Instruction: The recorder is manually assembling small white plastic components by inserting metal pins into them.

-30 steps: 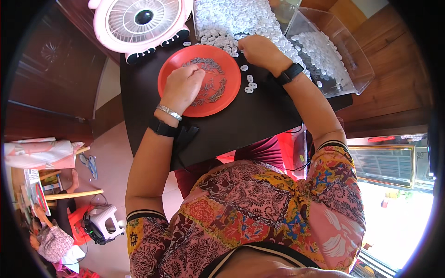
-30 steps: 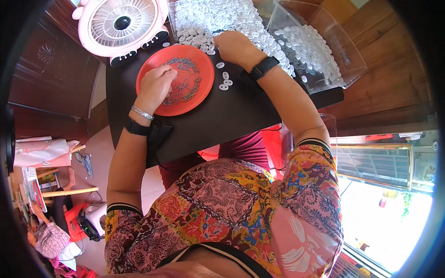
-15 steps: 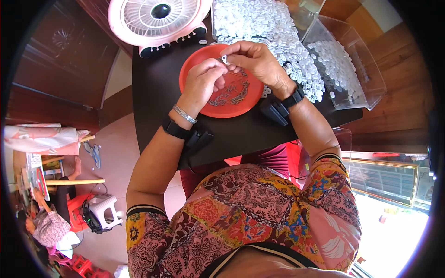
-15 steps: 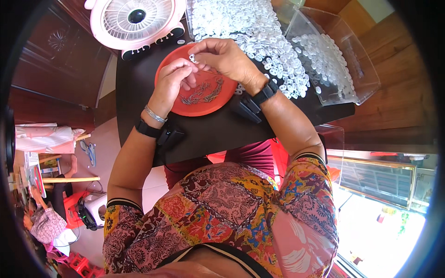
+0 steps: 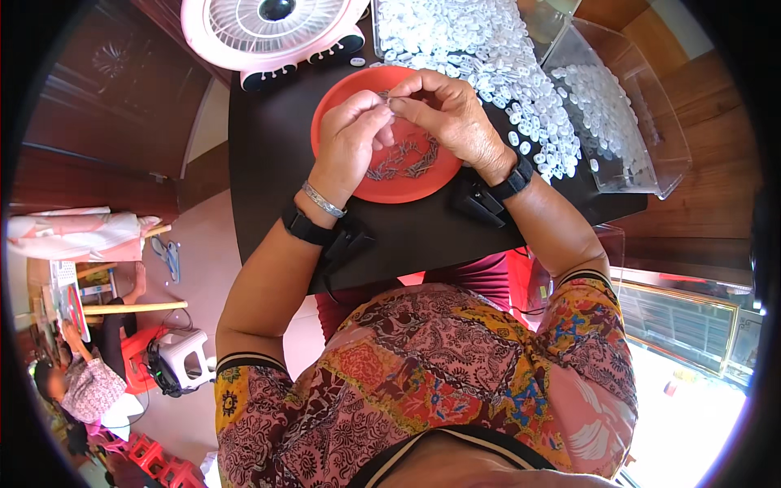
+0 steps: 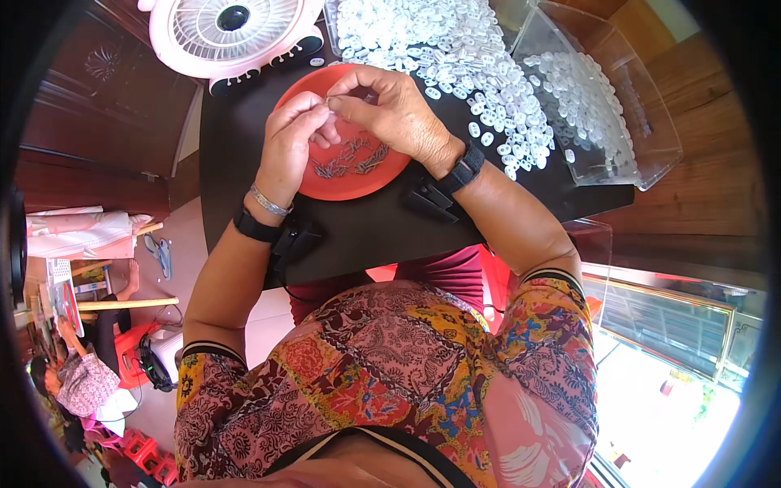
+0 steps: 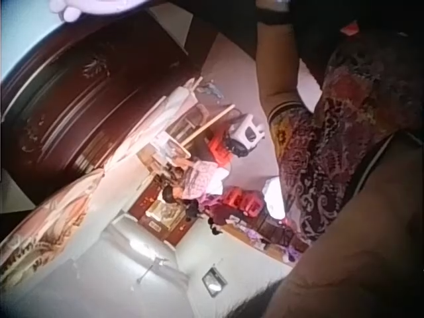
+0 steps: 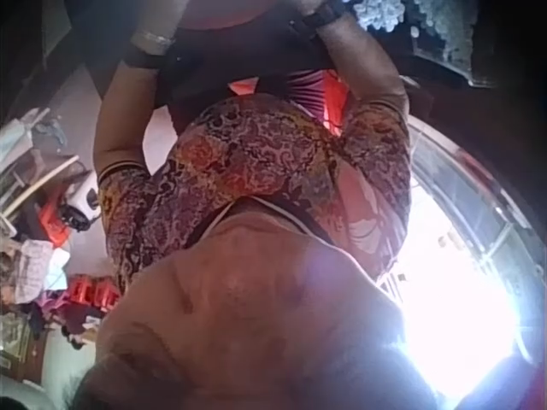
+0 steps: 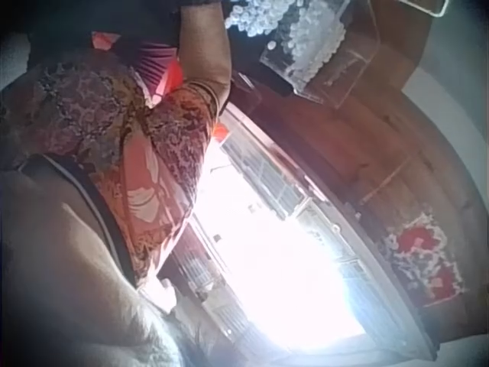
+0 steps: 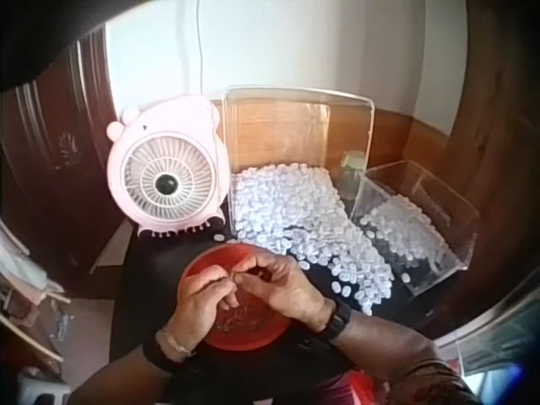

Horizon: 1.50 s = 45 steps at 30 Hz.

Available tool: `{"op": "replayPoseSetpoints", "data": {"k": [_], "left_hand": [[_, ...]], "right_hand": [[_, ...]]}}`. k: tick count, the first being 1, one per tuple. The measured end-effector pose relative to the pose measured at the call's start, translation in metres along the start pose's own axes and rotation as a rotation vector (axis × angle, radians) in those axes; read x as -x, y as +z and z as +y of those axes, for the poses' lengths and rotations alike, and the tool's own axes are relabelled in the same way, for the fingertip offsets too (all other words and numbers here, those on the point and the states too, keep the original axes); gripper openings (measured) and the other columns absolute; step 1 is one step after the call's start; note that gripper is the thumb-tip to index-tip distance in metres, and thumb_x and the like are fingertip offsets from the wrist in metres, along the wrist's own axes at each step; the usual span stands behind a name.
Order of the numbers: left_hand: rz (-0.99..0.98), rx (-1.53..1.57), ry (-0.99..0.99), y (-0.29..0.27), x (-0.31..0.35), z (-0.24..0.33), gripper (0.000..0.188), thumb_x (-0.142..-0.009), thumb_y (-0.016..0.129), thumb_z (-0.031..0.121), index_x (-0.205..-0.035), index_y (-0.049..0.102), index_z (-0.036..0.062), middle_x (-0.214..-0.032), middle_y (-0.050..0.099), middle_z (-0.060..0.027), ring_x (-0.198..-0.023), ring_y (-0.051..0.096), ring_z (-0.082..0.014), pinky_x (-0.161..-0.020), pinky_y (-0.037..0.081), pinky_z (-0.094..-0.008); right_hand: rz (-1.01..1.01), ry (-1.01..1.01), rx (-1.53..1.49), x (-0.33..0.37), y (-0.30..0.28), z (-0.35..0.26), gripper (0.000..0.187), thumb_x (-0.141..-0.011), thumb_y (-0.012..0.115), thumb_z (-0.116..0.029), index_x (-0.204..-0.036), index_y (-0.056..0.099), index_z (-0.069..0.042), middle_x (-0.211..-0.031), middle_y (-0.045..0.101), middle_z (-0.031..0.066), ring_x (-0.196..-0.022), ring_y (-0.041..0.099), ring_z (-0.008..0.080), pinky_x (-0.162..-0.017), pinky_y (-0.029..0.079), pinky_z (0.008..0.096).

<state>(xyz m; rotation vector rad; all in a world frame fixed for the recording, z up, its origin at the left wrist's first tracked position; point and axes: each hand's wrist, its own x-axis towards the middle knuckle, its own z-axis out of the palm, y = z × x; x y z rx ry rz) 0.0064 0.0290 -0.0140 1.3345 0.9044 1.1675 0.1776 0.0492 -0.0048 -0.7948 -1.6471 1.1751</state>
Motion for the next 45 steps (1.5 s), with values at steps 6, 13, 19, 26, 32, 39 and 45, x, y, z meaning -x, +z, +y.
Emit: {"op": "replayPoseSetpoints", "data": {"k": [6,13,19,26,32,39,45], "left_hand": [[0.047,0.018,-0.025,-0.004,-0.001,-0.001,0.018,-0.089,0.051,0.017,-0.079,0.058,0.0035,-0.066,0.058,-0.0027,-0.058,0.056,-0.0092,-0.053,0.042,-0.021],[-0.008,0.153,-0.137,0.0,-0.001,0.008,0.019,-0.089,0.05,0.019,-0.083,0.058,0.002,-0.068,0.058,-0.004,-0.06,0.058,-0.0131,-0.055,0.044,-0.0218],[-0.099,0.08,-0.022,-0.001,0.0,0.004,0.018,-0.088,0.051,0.019,-0.084,0.056,0.0025,-0.07,0.058,-0.0041,-0.062,0.057,-0.0127,-0.056,0.044,-0.0233],[-0.203,-0.125,-0.044,-0.014,-0.005,0.012,0.016,-0.088,0.046,0.015,-0.082,0.055,0.003,-0.071,0.057,-0.0039,-0.065,0.056,-0.0121,-0.061,0.043,-0.0236],[-0.141,0.008,-0.06,-0.012,-0.004,0.008,0.018,-0.09,0.047,0.018,-0.085,0.056,0.003,-0.072,0.058,-0.0045,-0.067,0.058,-0.0133,-0.063,0.044,-0.0243],[-0.151,0.034,-0.064,-0.011,-0.004,0.005,0.019,-0.092,0.046,0.018,-0.086,0.056,0.0029,-0.074,0.059,-0.0048,-0.068,0.059,-0.0136,-0.064,0.045,-0.0242],[-0.043,0.0,-0.036,-0.014,-0.005,0.005,0.018,-0.09,0.05,0.017,-0.082,0.057,0.0027,-0.073,0.058,-0.0044,-0.066,0.059,-0.0133,-0.061,0.045,-0.0235]], "right_hand": [[-0.091,-0.002,0.153,0.003,0.001,-0.007,0.008,-0.084,0.064,-0.005,-0.091,0.064,-0.001,-0.08,0.067,0.0038,-0.075,0.061,0.0074,-0.069,0.051,0.0227],[0.021,0.004,0.003,0.002,0.001,0.003,0.01,-0.085,0.065,-0.009,-0.089,0.064,0.0,-0.078,0.066,0.0026,-0.073,0.061,0.0063,-0.067,0.051,0.0228],[0.054,-0.012,0.043,0.003,0.003,-0.004,0.009,-0.087,0.064,-0.009,-0.088,0.063,0.0,-0.077,0.066,0.0027,-0.072,0.061,0.0054,-0.067,0.05,0.0217],[-0.084,-0.141,0.286,0.004,-0.005,-0.016,0.017,-0.086,0.063,-0.003,-0.103,0.066,-0.006,-0.091,0.064,0.0012,-0.078,0.061,0.0068,-0.071,0.048,0.0203],[-0.061,-0.216,0.354,0.004,-0.004,-0.008,0.013,-0.085,0.064,-0.001,-0.098,0.065,-0.002,-0.087,0.063,0.0024,-0.077,0.061,0.0066,-0.067,0.049,0.0201],[-0.046,-0.225,0.342,0.002,-0.005,-0.007,0.009,-0.08,0.068,-0.007,-0.089,0.066,-0.006,-0.08,0.064,0.0049,-0.068,0.063,0.0143,-0.062,0.05,0.0255],[-0.19,-0.299,0.817,-0.001,-0.024,-0.013,0.014,-0.077,0.064,-0.012,-0.089,0.066,-0.007,-0.087,0.064,0.0083,-0.079,0.063,0.0287,-0.07,0.051,0.0357]]}}
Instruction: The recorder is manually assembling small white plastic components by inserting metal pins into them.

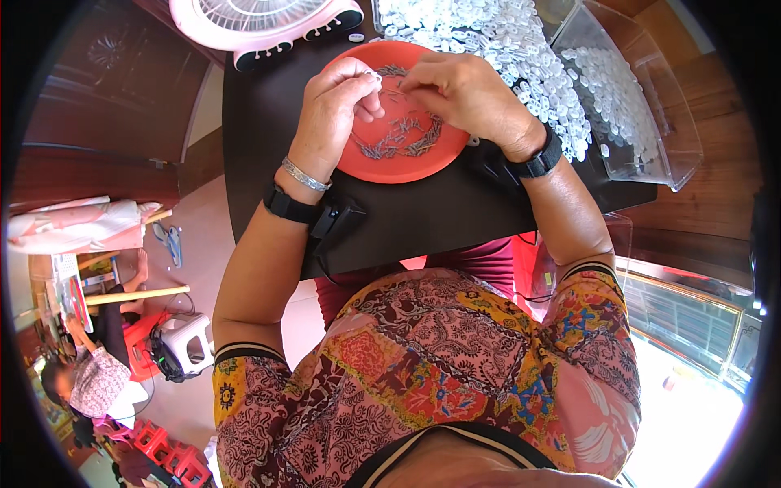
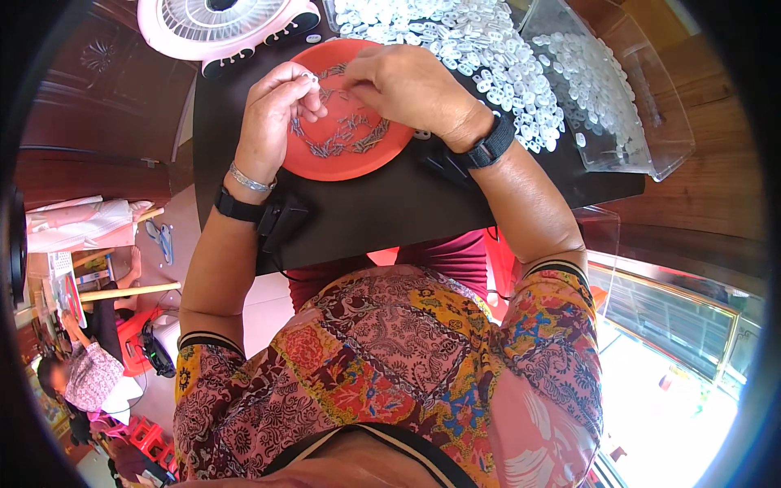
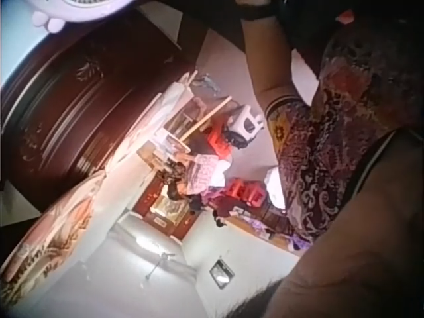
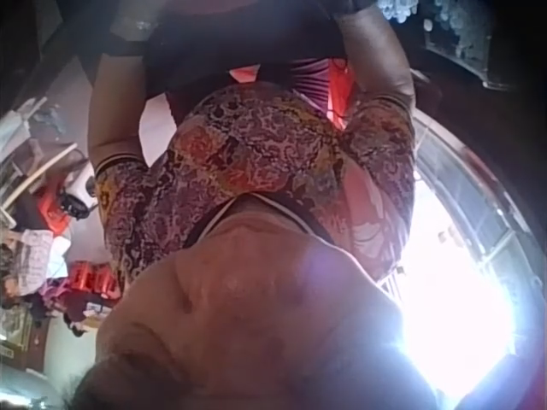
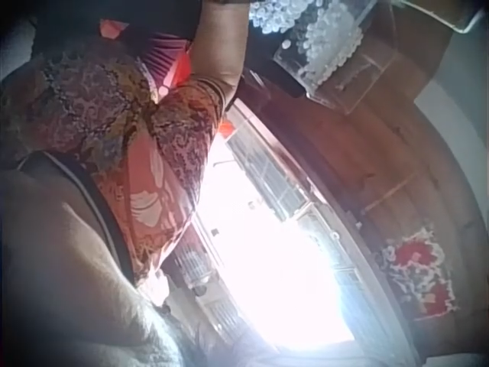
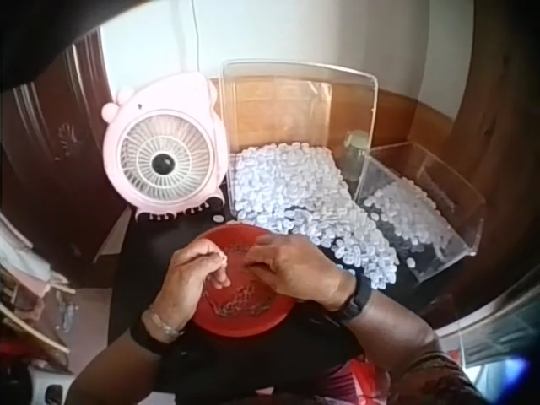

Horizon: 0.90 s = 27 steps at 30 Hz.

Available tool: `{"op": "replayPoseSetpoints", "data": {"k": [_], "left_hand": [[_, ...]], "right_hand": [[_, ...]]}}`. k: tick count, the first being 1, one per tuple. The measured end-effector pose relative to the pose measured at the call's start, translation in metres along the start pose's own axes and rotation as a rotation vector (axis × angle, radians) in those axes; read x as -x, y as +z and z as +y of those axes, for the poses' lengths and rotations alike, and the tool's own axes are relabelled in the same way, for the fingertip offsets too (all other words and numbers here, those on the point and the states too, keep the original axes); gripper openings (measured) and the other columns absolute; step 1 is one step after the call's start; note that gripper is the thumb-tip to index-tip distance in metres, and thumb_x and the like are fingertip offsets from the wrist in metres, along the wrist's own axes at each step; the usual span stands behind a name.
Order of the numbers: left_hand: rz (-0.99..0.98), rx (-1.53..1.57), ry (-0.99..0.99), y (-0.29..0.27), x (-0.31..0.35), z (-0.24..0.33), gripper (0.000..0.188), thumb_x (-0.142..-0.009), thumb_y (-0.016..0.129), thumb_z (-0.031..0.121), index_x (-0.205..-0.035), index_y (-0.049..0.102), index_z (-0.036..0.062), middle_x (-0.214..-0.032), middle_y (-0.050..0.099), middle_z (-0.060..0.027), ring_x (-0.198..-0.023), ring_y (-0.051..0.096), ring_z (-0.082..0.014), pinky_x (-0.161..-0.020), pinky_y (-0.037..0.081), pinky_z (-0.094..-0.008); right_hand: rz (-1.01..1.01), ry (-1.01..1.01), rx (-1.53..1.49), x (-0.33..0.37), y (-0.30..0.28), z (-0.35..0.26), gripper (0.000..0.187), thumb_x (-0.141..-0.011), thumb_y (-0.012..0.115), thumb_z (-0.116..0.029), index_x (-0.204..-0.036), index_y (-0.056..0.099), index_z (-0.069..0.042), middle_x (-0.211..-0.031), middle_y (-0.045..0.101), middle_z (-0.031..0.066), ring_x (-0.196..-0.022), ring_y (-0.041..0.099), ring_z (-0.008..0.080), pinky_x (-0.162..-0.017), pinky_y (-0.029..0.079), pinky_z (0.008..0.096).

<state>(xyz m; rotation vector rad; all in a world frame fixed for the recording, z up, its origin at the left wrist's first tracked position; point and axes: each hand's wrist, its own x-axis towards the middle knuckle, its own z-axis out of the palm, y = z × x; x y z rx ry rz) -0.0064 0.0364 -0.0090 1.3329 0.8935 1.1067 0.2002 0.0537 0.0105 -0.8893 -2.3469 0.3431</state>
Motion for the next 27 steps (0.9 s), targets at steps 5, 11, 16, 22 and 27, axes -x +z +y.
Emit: {"op": "replayPoseSetpoints", "data": {"k": [5,11,16,22,27], "left_hand": [[0.035,-0.032,-0.056,0.001,-0.002,-0.002,0.016,-0.087,0.053,0.016,-0.082,0.059,0.0026,-0.069,0.058,-0.0033,-0.062,0.058,-0.0126,-0.058,0.044,-0.0228],[0.037,-0.032,-0.076,0.003,-0.001,0.002,0.015,-0.086,0.053,0.016,-0.082,0.06,0.003,-0.068,0.058,-0.0029,-0.061,0.057,-0.0119,-0.058,0.043,-0.022],[0.018,-0.031,-0.075,0.005,0.002,0.004,0.015,-0.086,0.053,0.016,-0.081,0.059,0.0031,-0.067,0.057,-0.0029,-0.06,0.057,-0.0116,-0.057,0.042,-0.0218],[-0.015,-0.031,-0.07,0.009,0.004,0.006,0.016,-0.086,0.052,0.016,-0.08,0.058,0.0033,-0.066,0.056,-0.0027,-0.059,0.056,-0.0112,-0.056,0.041,-0.0217],[-0.022,-0.023,-0.073,0.011,0.006,0.007,0.016,-0.087,0.051,0.016,-0.08,0.057,0.0033,-0.066,0.056,-0.0024,-0.059,0.055,-0.0111,-0.056,0.041,-0.0216]], "right_hand": [[-0.168,-0.032,0.2,0.005,0.005,0.002,0.011,-0.077,0.064,-0.013,-0.085,0.065,-0.006,-0.084,0.061,0.0087,-0.079,0.061,0.0297,-0.067,0.049,0.0378],[-0.221,-0.077,0.364,0.002,0.018,0.001,0.01,-0.078,0.062,-0.014,-0.081,0.059,-0.005,-0.084,0.059,0.0088,-0.081,0.06,0.0284,-0.067,0.049,0.0387],[-0.217,-0.062,0.388,0.003,0.02,-0.005,0.014,-0.074,0.058,-0.01,-0.085,0.061,-0.002,-0.086,0.063,0.0138,-0.086,0.062,0.031,-0.074,0.05,0.039],[-0.077,-0.01,0.042,0.003,0.016,0.004,0.015,-0.078,0.058,-0.007,-0.091,0.054,-0.001,-0.084,0.062,0.0127,-0.078,0.062,0.0298,-0.068,0.049,0.0371],[-0.038,0.32,-0.315,-0.003,0.004,-0.006,0.016,-0.086,0.057,-0.007,-0.099,0.058,0.001,-0.08,0.063,0.0057,-0.072,0.058,0.0103,-0.067,0.048,0.0248]]}}
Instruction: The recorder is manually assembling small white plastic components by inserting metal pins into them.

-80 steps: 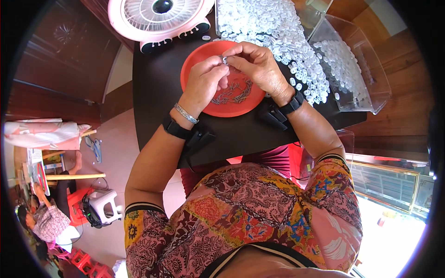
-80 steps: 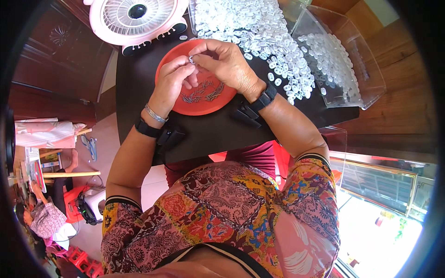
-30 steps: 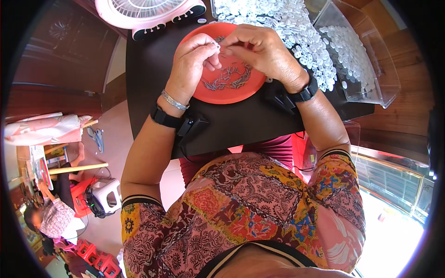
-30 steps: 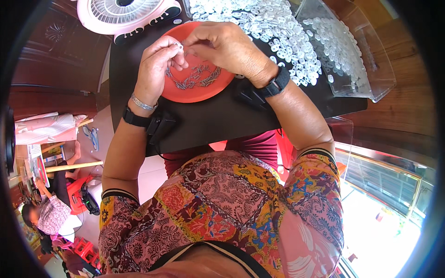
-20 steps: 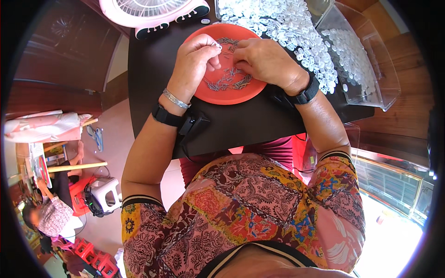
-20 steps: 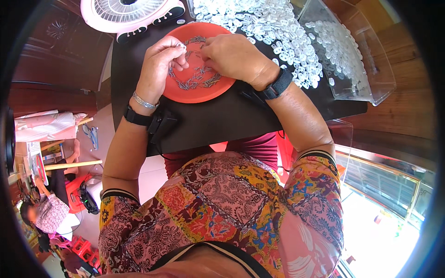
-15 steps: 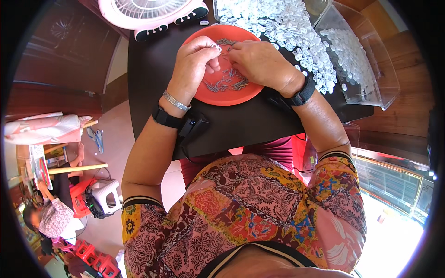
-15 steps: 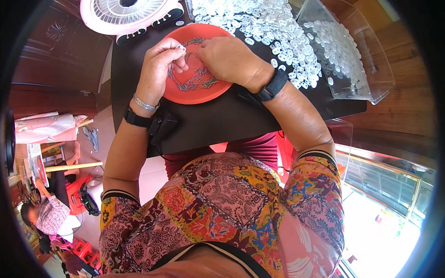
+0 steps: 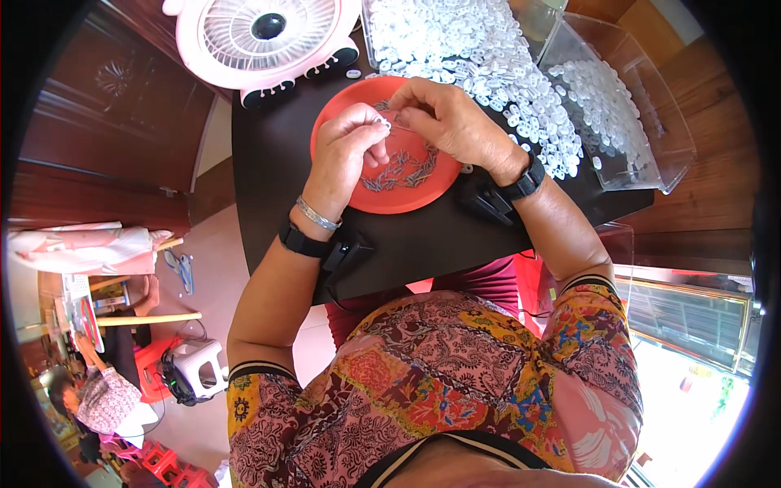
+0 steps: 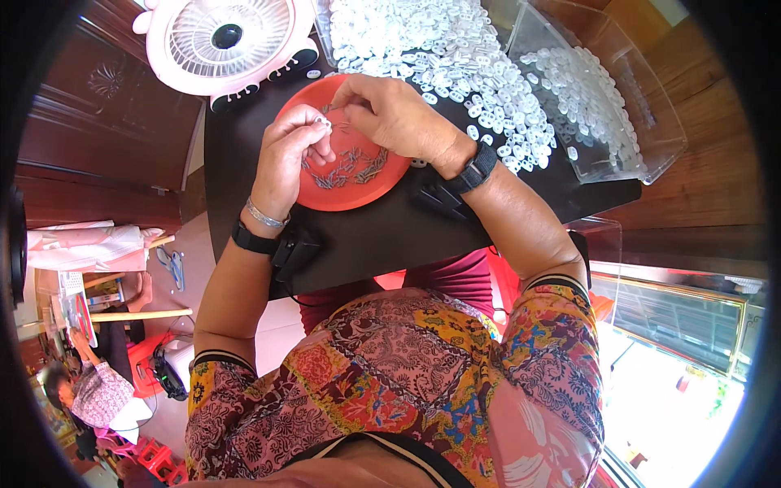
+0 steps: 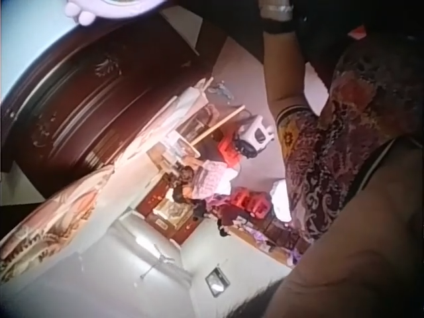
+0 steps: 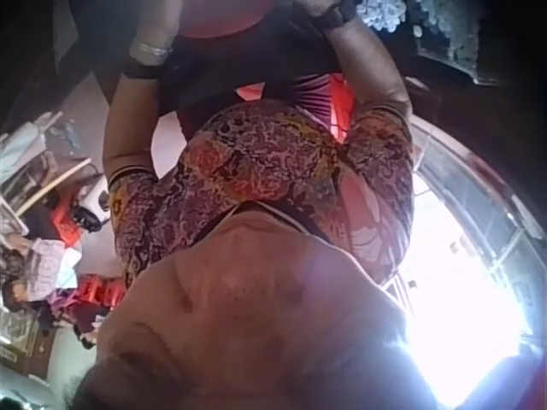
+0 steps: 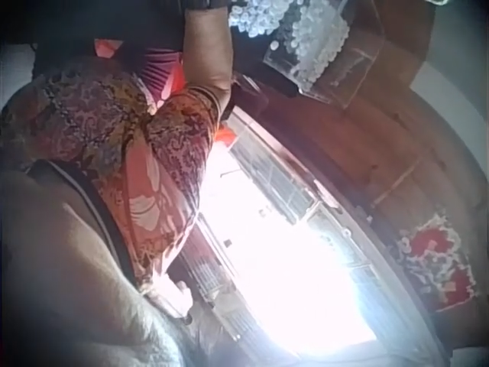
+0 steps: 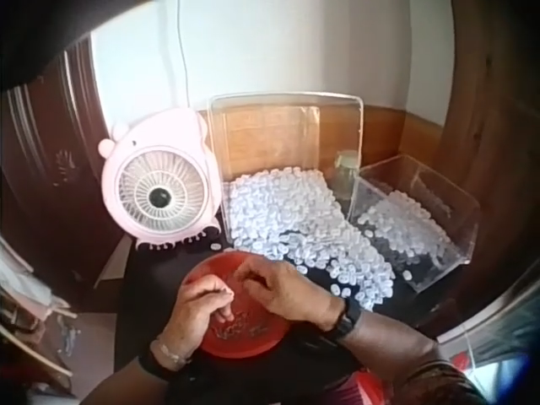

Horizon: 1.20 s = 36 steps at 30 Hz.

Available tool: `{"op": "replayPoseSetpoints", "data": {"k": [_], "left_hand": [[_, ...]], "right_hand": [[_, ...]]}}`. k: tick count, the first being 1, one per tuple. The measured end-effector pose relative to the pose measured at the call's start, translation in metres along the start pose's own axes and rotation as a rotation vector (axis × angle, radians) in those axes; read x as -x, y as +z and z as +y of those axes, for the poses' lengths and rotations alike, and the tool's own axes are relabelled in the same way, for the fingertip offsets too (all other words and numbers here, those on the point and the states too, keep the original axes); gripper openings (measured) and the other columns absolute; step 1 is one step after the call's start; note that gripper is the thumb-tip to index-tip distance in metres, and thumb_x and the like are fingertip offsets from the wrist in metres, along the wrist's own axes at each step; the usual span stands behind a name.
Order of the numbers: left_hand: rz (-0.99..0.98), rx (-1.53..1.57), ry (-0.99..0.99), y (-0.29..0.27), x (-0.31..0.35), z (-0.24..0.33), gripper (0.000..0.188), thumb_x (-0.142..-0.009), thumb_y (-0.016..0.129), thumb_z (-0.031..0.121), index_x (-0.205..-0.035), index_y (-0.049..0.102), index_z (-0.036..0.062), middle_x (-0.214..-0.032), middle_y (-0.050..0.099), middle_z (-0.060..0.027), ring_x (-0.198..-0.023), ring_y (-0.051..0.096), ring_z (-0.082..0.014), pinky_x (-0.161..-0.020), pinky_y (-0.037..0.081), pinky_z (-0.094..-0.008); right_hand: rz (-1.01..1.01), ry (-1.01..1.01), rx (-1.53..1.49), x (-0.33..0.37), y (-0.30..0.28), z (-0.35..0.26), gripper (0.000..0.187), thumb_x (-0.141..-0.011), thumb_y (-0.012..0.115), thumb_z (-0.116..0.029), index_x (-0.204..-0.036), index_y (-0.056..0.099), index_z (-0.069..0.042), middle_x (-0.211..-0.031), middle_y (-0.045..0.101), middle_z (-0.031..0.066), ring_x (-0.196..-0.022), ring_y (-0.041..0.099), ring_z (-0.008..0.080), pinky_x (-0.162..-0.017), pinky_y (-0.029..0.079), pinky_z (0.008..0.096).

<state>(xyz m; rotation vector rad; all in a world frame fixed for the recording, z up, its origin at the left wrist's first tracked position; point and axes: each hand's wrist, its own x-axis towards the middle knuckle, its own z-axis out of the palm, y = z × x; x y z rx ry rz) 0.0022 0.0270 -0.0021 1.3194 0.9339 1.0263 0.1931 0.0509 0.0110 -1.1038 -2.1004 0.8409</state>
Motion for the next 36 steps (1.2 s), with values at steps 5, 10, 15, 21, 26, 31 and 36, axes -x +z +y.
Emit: {"op": "replayPoseSetpoints", "data": {"k": [5,10,15,21,26,31,36], "left_hand": [[-0.002,0.025,-0.006,0.002,0.001,0.002,0.016,-0.087,0.051,0.017,-0.079,0.056,0.004,-0.065,0.055,-0.0023,-0.059,0.055,-0.0112,-0.056,0.04,-0.0217],[0.021,0.081,0.021,0.002,0.002,0.001,0.015,-0.086,0.055,0.015,-0.077,0.057,0.0034,-0.063,0.053,-0.0017,-0.054,0.051,-0.0095,-0.051,0.042,-0.0218],[0.005,0.097,0.026,0.003,0.001,-0.002,0.016,-0.086,0.055,0.016,-0.077,0.056,0.0034,-0.063,0.052,-0.0012,-0.054,0.05,-0.0087,-0.05,0.042,-0.0217],[0.01,0.089,0.011,0.006,0.003,-0.001,0.017,-0.087,0.055,0.017,-0.077,0.056,0.0036,-0.062,0.052,-0.0009,-0.054,0.049,-0.0078,-0.049,0.042,-0.0213],[0.008,0.091,0.042,0.007,0.004,-0.001,0.016,-0.087,0.055,0.016,-0.077,0.056,0.004,-0.062,0.051,-0.0007,-0.053,0.049,-0.0073,-0.049,0.041,-0.0208],[0.008,0.047,-0.001,0.007,0.005,0.001,0.016,-0.087,0.054,0.014,-0.075,0.054,0.0037,-0.062,0.05,-0.0003,-0.053,0.048,-0.0072,-0.048,0.04,-0.0212],[0.017,0.035,0.028,0.012,0.008,0.0,0.017,-0.087,0.053,0.014,-0.075,0.053,0.0029,-0.063,0.049,0.0,-0.053,0.046,-0.0069,-0.048,0.039,-0.0213]], "right_hand": [[-0.065,0.029,-0.48,-0.002,0.0,0.001,0.015,-0.092,0.054,-0.008,-0.1,0.062,0.001,-0.084,0.063,0.0022,-0.071,0.058,0.008,-0.066,0.049,0.0215],[-0.034,0.181,-0.663,-0.002,-0.004,-0.009,0.016,-0.093,0.058,-0.015,-0.094,0.063,0.0,-0.08,0.063,0.0016,-0.069,0.057,0.0063,-0.065,0.049,0.0209],[-0.03,0.2,-0.627,-0.002,0.001,-0.003,0.018,-0.092,0.059,-0.019,-0.089,0.064,-0.002,-0.074,0.061,-0.0004,-0.064,0.054,0.0052,-0.06,0.047,0.0204],[-0.023,0.155,-0.551,0.001,0.005,-0.006,0.021,-0.092,0.061,-0.023,-0.087,0.064,-0.003,-0.07,0.059,-0.0018,-0.063,0.052,0.0041,-0.058,0.043,0.0188],[-0.027,0.144,-0.53,0.002,0.004,-0.007,0.021,-0.091,0.062,-0.024,-0.086,0.063,-0.003,-0.069,0.057,-0.0022,-0.063,0.051,0.0041,-0.057,0.043,0.019],[-0.02,0.092,-0.449,0.003,0.005,-0.007,0.019,-0.092,0.06,-0.02,-0.086,0.063,-0.002,-0.069,0.056,-0.0022,-0.064,0.05,0.004,-0.058,0.042,0.0197],[0.045,-0.045,-0.275,0.004,0.009,-0.008,0.016,-0.091,0.058,-0.015,-0.085,0.061,0.0,-0.067,0.054,-0.0019,-0.065,0.046,0.0043,-0.06,0.041,0.0212]]}}
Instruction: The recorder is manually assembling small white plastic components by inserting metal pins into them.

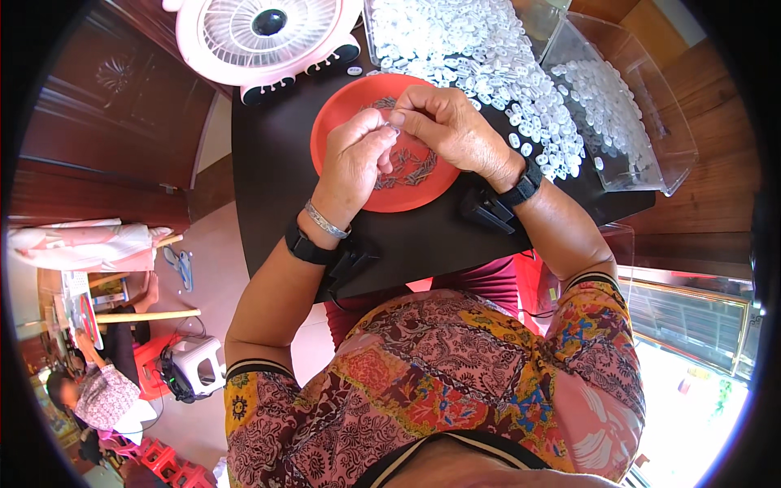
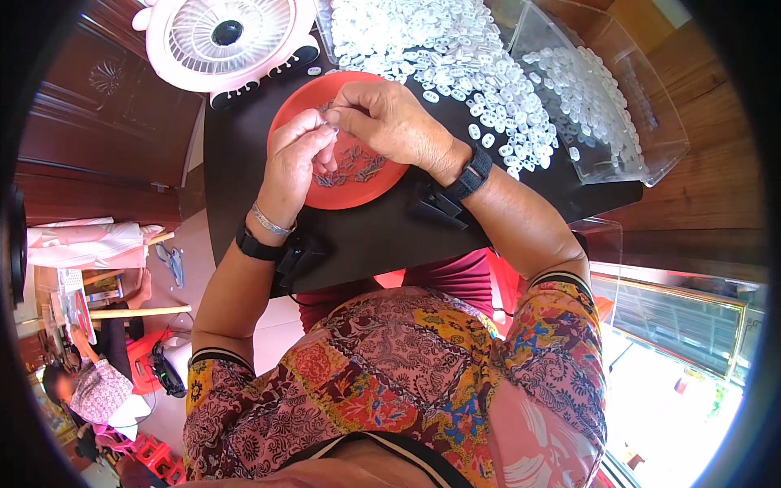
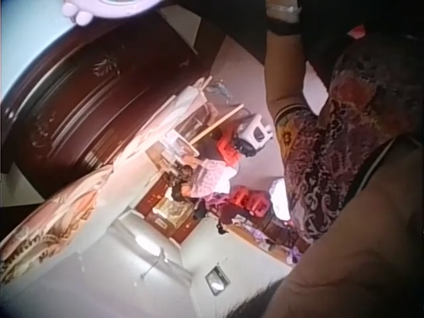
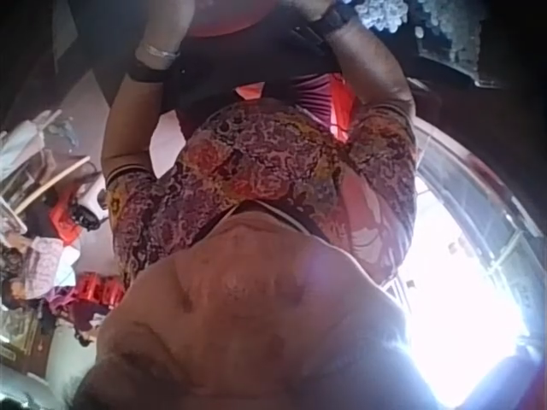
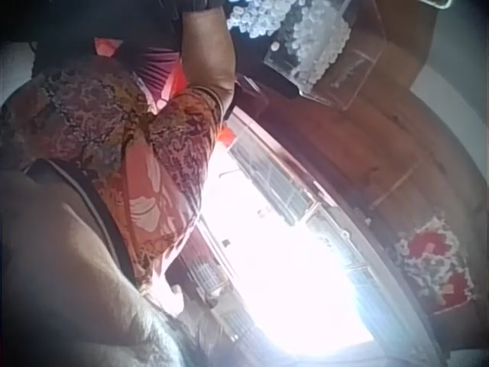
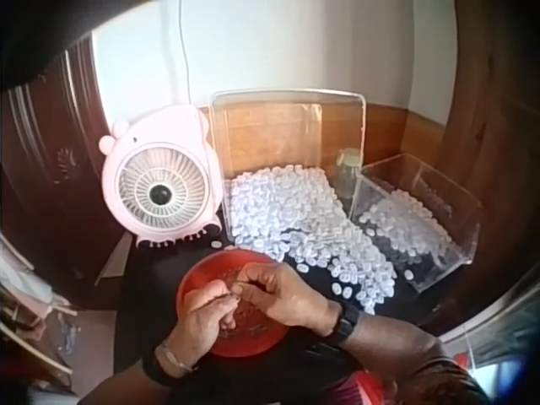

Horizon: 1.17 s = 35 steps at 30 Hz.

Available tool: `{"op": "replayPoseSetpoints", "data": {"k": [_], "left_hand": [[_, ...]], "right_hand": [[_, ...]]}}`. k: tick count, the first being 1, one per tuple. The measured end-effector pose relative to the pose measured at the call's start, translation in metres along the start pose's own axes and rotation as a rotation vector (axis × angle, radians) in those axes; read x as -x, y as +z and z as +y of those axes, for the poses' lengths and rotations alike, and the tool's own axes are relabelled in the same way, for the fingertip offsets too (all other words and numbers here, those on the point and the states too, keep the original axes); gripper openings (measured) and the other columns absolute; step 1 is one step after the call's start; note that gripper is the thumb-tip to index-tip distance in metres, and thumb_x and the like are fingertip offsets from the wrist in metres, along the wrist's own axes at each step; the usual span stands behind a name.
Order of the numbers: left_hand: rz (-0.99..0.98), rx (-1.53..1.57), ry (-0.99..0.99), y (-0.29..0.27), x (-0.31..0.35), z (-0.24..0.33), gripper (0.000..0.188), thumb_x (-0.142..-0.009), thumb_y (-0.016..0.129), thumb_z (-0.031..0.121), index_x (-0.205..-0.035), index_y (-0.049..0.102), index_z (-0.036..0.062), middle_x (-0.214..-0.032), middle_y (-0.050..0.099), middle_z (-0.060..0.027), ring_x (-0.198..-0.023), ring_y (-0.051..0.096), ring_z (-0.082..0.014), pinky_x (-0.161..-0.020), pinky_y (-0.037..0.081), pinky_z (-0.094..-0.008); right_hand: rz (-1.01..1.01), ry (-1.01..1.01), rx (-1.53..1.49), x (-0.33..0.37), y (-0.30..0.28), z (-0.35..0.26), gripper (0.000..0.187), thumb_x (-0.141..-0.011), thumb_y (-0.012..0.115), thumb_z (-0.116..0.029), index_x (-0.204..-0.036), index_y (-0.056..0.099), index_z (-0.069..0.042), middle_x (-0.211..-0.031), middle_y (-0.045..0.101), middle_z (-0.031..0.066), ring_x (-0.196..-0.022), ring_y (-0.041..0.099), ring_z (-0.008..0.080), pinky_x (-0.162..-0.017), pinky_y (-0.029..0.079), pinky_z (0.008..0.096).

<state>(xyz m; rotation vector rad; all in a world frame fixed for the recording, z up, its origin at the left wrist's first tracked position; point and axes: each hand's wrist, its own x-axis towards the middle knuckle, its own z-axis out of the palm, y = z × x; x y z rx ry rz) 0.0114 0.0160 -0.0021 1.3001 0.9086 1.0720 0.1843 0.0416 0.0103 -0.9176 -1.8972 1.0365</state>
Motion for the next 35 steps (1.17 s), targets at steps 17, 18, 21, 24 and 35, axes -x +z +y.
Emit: {"op": "replayPoseSetpoints", "data": {"k": [17,18,21,24,35], "left_hand": [[0.042,-0.001,-0.044,-0.01,-0.009,-0.002,0.02,-0.09,0.048,0.018,-0.077,0.054,0.0047,-0.064,0.053,-0.001,-0.055,0.054,-0.0101,-0.052,0.039,-0.0207],[0.05,0.003,-0.045,-0.011,-0.009,-0.003,0.02,-0.09,0.048,0.019,-0.076,0.054,0.005,-0.064,0.053,-0.0009,-0.056,0.054,-0.0101,-0.052,0.039,-0.0207],[0.052,0.007,-0.048,-0.011,-0.008,-0.003,0.02,-0.09,0.048,0.019,-0.075,0.054,0.0055,-0.064,0.053,-0.0009,-0.056,0.054,-0.0102,-0.052,0.039,-0.0208],[0.042,0.008,-0.051,-0.011,-0.007,-0.002,0.021,-0.09,0.048,0.019,-0.075,0.053,0.0058,-0.064,0.053,-0.0008,-0.056,0.054,-0.0101,-0.052,0.04,-0.0208],[0.014,0.034,-0.048,-0.008,-0.005,-0.003,0.019,-0.09,0.049,0.018,-0.078,0.055,0.0044,-0.063,0.054,-0.0011,-0.056,0.056,-0.011,-0.053,0.041,-0.0217]], "right_hand": [[0.208,-0.034,0.886,-0.012,-0.074,0.03,0.021,-0.083,0.06,-0.027,-0.082,0.067,-0.007,-0.067,0.062,0.0106,-0.063,0.06,0.0253,-0.059,0.046,0.0342],[0.194,0.028,0.963,-0.009,-0.079,0.032,0.018,-0.078,0.06,-0.025,-0.076,0.065,-0.008,-0.071,0.064,0.0097,-0.069,0.061,0.0298,-0.062,0.047,0.0392],[0.044,0.099,1.013,-0.004,-0.088,0.04,0.015,-0.075,0.06,-0.022,-0.075,0.063,-0.008,-0.071,0.063,0.0103,-0.072,0.061,0.0309,-0.062,0.046,0.0414],[-0.064,0.116,1.135,-0.006,-0.085,0.044,0.013,-0.07,0.063,-0.02,-0.076,0.065,-0.009,-0.076,0.065,0.0125,-0.078,0.062,0.0344,-0.066,0.049,0.0447],[-0.002,0.081,0.814,-0.014,-0.074,0.048,0.013,-0.071,0.064,-0.017,-0.077,0.061,-0.006,-0.074,0.064,0.0117,-0.075,0.062,0.0313,-0.064,0.047,0.0403]]}}
